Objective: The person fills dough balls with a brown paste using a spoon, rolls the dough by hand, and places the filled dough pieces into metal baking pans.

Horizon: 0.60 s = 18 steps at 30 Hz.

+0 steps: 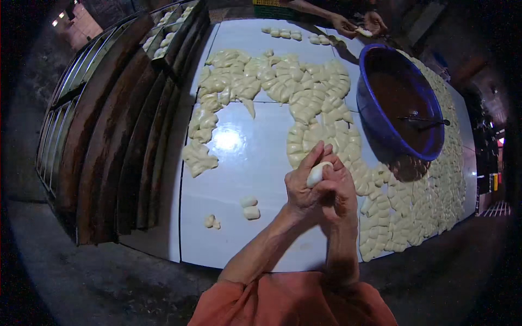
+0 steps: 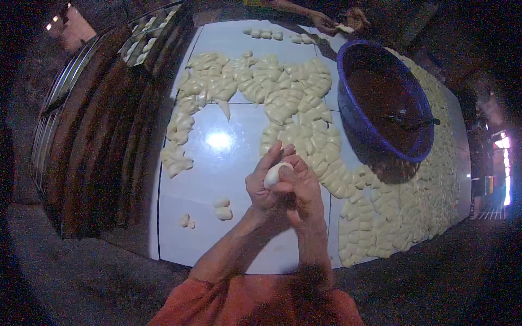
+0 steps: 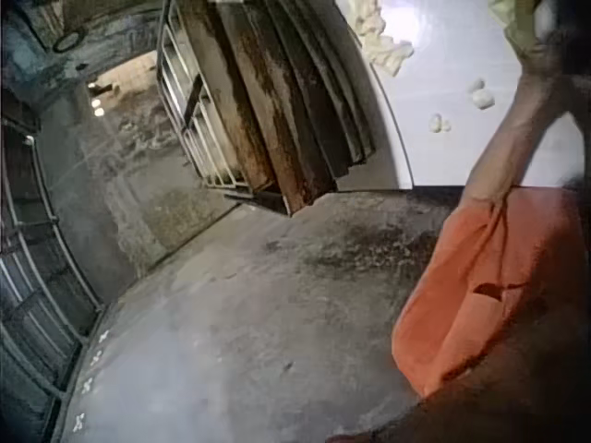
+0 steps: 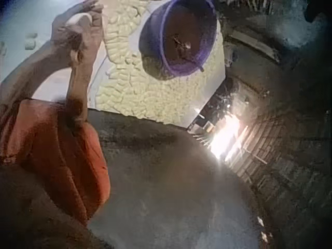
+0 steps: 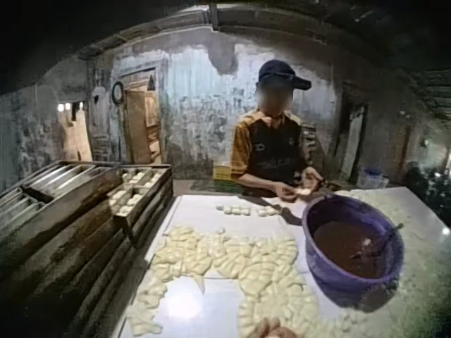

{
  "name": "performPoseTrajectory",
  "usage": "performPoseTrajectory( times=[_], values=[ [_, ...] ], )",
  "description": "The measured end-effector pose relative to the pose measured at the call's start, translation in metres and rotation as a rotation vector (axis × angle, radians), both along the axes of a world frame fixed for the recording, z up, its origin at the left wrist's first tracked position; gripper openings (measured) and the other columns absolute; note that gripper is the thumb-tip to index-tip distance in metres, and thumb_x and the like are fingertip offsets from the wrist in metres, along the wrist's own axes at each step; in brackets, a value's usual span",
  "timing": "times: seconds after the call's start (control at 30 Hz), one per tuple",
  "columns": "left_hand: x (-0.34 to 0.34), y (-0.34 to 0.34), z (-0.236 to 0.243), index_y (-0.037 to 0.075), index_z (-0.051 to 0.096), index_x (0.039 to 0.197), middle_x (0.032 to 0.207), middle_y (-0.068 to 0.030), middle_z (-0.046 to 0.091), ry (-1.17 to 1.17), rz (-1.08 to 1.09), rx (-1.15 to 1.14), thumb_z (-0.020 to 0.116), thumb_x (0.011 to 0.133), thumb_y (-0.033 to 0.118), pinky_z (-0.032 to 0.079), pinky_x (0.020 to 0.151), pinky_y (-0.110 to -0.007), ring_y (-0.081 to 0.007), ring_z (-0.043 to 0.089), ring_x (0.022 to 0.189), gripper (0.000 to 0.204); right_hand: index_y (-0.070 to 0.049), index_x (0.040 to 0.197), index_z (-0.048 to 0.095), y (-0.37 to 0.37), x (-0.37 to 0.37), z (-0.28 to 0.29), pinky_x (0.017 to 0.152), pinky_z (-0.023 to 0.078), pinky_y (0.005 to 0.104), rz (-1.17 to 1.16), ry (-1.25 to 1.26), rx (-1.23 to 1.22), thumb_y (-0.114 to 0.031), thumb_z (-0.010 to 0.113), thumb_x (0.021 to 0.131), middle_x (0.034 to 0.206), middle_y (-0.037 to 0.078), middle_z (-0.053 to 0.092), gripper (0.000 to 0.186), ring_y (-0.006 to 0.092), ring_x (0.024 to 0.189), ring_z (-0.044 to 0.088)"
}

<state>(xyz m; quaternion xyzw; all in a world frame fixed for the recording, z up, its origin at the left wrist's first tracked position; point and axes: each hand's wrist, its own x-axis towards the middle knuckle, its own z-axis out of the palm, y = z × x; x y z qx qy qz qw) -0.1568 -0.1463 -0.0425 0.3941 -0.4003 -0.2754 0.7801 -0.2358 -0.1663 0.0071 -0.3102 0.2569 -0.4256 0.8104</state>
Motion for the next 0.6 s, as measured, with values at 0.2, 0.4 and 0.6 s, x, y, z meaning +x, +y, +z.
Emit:
performPoseTrajectory(
  times=[0.2,0.4,0.6],
  values=[
    [-0.045,-0.007,-0.008,-0.001,0.033,0.154,0.119,-0.0205,0.068,0.211,-0.339,0.208,0.082,0.085,0.025,0.056,0.086,-0.032,-0.0200,0.069,0.102,0.088,-0.006,0.109,0.059,-0.058,-0.059,0.007,0.070,0.051,0.0215,0.005,0.016,-0.069,-0.016,0.066,0.096,0.091,0.001,0.065,0.018,0.0073,0.079,0.063],
    [-0.011,0.017,-0.005,0.001,0.043,0.148,0.124,-0.0240,0.065,0.160,-0.623,0.602,0.067,0.097,0.011,0.059,0.086,-0.034,-0.0238,0.068,0.107,0.057,-0.004,0.105,0.058,-0.200,-0.146,0.034,0.071,0.047,0.0243,-0.305,0.622,-0.417,-0.022,0.065,0.097,0.092,0.001,0.062,0.020,0.0082,0.079,0.058],
    [0.010,0.025,0.021,-0.001,0.056,0.137,0.122,-0.0205,0.067,-0.104,-0.559,0.805,0.064,0.099,0.019,0.055,0.090,-0.035,-0.0236,0.070,0.103,0.044,-0.004,0.104,0.062,-0.282,-0.200,-0.021,0.084,0.047,0.0341,0.489,1.611,-0.719,-0.023,0.063,0.095,0.094,0.002,0.064,0.021,0.0152,0.090,0.058]
  ],
)
